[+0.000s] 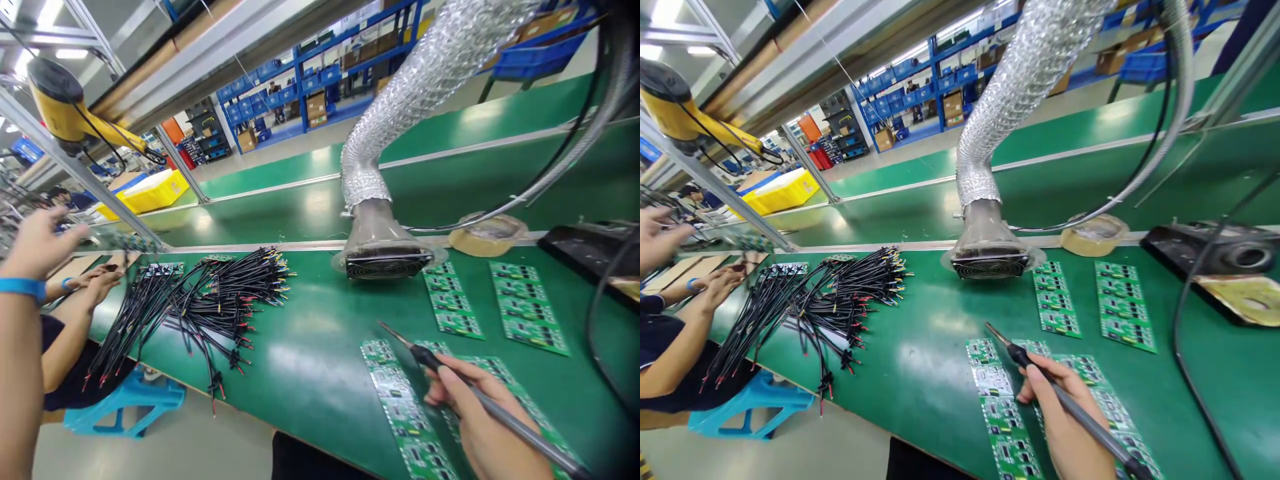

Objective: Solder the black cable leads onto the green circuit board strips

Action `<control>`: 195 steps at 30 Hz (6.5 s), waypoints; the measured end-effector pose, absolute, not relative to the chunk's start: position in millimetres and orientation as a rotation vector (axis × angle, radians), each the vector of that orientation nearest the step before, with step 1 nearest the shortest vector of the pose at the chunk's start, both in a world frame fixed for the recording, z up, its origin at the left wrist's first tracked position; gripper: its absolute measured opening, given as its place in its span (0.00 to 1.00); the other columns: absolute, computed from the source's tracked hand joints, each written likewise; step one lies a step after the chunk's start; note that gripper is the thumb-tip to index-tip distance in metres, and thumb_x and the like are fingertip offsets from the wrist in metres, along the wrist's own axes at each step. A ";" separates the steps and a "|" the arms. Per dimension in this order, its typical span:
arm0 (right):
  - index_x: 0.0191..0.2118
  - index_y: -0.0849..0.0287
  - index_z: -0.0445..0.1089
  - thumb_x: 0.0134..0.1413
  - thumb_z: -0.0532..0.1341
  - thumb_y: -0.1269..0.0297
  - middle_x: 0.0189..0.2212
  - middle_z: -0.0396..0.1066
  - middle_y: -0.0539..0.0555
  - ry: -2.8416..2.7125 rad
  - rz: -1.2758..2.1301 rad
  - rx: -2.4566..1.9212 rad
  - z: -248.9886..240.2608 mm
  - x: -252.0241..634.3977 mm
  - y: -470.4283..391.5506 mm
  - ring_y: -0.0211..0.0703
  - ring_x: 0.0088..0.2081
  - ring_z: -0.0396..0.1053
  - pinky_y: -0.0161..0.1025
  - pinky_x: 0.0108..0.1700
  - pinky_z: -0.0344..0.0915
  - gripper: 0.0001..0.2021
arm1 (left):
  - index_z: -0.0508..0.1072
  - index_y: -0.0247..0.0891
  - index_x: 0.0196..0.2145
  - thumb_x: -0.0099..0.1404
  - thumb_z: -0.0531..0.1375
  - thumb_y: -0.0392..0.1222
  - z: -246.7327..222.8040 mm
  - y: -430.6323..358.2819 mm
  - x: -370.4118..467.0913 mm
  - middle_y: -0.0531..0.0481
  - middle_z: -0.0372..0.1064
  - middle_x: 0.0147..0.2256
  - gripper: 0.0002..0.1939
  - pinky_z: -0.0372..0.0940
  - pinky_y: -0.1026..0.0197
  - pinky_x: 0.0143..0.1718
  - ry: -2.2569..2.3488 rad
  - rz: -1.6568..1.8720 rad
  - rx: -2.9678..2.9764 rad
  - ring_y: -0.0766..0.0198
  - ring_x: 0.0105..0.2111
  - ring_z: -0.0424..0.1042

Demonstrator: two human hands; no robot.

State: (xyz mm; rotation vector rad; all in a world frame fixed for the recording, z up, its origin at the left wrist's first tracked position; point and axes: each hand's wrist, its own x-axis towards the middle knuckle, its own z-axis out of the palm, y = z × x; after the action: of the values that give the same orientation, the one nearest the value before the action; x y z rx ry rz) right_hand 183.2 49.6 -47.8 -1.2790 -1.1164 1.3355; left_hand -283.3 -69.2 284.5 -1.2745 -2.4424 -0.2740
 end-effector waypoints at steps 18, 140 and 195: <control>0.38 0.58 0.67 0.52 0.58 0.56 0.21 0.69 0.50 -1.335 1.131 -1.249 -9.2 190.6 36.0 0.40 0.25 0.70 0.38 0.30 0.68 0.12 | 0.64 0.37 0.47 0.59 0.45 0.26 32.3 -85.3 -157.3 0.42 0.68 0.40 0.20 0.67 0.57 0.42 -1.847 -0.179 -2.447 0.60 0.40 0.69; 0.31 0.57 0.62 0.39 0.55 0.81 0.20 0.59 0.47 -1.696 0.859 -0.916 7.1 236.7 -31.7 0.37 0.22 0.61 0.37 0.24 0.63 0.13 | 0.62 0.37 0.29 0.62 0.52 0.31 -3.7 -59.1 49.3 0.47 0.60 0.32 0.05 0.60 0.57 0.34 -2.176 -0.608 -2.783 0.60 0.33 0.60; 0.31 0.58 0.61 0.39 0.56 0.79 0.17 0.62 0.49 -1.902 0.636 -0.821 -8.6 217.4 -20.7 0.37 0.19 0.59 0.36 0.21 0.59 0.11 | 0.68 0.35 0.34 0.62 0.55 0.32 -15.4 -43.1 40.6 0.49 0.61 0.32 0.03 0.64 0.59 0.36 -2.298 -0.962 -2.518 0.64 0.34 0.64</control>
State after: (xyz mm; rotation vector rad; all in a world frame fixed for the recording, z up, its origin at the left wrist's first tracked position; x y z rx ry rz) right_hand 217.4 -20.7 -8.6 -0.8207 -1.9024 0.6357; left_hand 40.6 -43.1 -15.4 -2.5175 -2.2983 -0.9622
